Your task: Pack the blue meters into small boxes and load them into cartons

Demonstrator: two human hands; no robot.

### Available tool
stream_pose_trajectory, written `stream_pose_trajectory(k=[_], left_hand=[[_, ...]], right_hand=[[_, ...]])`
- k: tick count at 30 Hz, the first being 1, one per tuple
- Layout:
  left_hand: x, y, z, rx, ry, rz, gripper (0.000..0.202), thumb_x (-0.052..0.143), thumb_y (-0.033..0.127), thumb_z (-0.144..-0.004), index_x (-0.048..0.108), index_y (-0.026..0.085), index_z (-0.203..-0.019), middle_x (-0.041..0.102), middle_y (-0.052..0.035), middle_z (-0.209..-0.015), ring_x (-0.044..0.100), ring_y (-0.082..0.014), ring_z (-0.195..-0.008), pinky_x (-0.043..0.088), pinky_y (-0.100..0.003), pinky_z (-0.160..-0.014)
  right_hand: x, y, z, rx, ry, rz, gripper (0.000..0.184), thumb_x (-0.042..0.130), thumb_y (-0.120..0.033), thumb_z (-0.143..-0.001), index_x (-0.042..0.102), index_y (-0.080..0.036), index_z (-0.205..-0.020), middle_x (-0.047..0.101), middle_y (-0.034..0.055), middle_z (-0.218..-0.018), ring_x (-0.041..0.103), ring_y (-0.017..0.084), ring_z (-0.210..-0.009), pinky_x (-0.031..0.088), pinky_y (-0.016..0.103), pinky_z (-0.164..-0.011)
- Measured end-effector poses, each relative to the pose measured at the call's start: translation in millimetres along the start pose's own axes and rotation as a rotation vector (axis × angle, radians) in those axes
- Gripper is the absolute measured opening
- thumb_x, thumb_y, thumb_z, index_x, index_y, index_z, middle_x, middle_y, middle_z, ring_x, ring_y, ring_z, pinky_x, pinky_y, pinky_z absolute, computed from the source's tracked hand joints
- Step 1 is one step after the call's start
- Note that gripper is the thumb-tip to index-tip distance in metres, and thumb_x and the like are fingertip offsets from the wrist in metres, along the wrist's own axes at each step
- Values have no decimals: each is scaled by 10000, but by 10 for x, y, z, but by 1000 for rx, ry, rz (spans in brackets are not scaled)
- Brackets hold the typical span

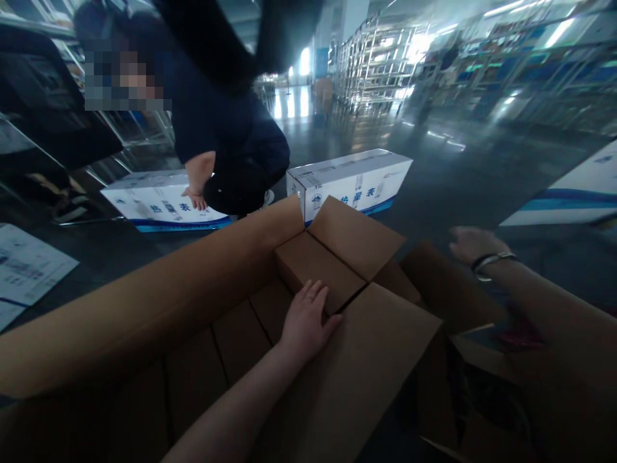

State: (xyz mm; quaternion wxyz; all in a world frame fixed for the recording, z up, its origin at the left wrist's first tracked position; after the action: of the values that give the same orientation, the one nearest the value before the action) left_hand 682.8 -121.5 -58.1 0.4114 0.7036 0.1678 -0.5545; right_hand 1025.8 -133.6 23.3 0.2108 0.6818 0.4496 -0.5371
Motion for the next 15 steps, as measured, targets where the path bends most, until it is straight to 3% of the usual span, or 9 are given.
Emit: stream_pose_trajectory(k=[2, 4, 7, 9, 12, 15], left_hand=[[59, 82, -173, 28, -44, -26, 600, 351, 486, -862, 349, 101, -1322, 268, -104, -1426, 192, -242, -1322, 183, -424, -1087], [72, 104, -206, 7, -73, -47, 628, 295, 493, -875, 310, 69, -1339, 225, -124, -1435, 168, -249, -1327, 155, -433, -1092], [24, 64, -56, -38, -99, -64, 641, 278, 479, -879, 278, 43, -1349, 197, -134, -1440, 158, -252, -1327, 159, -421, -1093], [-19, 20, 91, -80, -116, -63, 641, 281, 459, -879, 251, 33, -1357, 166, -139, -1446, 142, -257, -1329, 174, -423, -1088], [-55, -33, 274, -122, -138, -39, 658, 291, 451, -873, 207, 25, -1368, 118, -143, -1452, 109, -259, -1332, 193, -421, -1083], [-48, -50, 373, -115, -138, -7, 678, 308, 463, -864, 197, 27, -1371, 108, -143, -1454, 90, -252, -1335, 190, -410, -1087]], right_hand=[[-138, -360, -94, -164, 73, 10, 274, 496, -112, -794, 588, -49, -1044, 565, 199, -1089, 515, 247, -1036, 384, 364, -896], [-186, -957, -136, -455, 106, -71, 284, 438, -113, -821, 587, -88, -1062, 572, 141, -1117, 503, 202, -1061, 348, 322, -940], [110, -1944, -49, -901, -343, -100, 318, 373, -135, -864, 556, -113, -1123, 576, 85, -1131, 515, 152, -1039, 356, 264, -924], [431, -2418, 51, -976, -467, -65, 300, 427, -176, -852, 573, -86, -1097, 584, 112, -1103, 540, 164, -1002, 389, 241, -872], [809, -2763, 166, -1016, -496, -41, 283, 458, -221, -838, 608, -84, -1035, 568, 141, -1096, 551, 190, -975, 401, 254, -843], [911, -2841, 206, -1026, -471, -26, 258, 462, -210, -816, 640, -90, -960, 583, 142, -1046, 547, 210, -976, 390, 262, -839]])
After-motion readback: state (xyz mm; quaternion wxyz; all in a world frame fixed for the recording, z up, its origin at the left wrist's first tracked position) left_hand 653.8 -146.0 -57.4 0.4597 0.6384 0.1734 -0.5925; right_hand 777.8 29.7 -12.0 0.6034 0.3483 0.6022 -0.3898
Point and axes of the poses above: each hand's wrist, its own z-axis away from the middle knuckle, its own x-axis out of the palm, y = z × x, the point moved 1 cm from there along -z, towards the middle knuckle
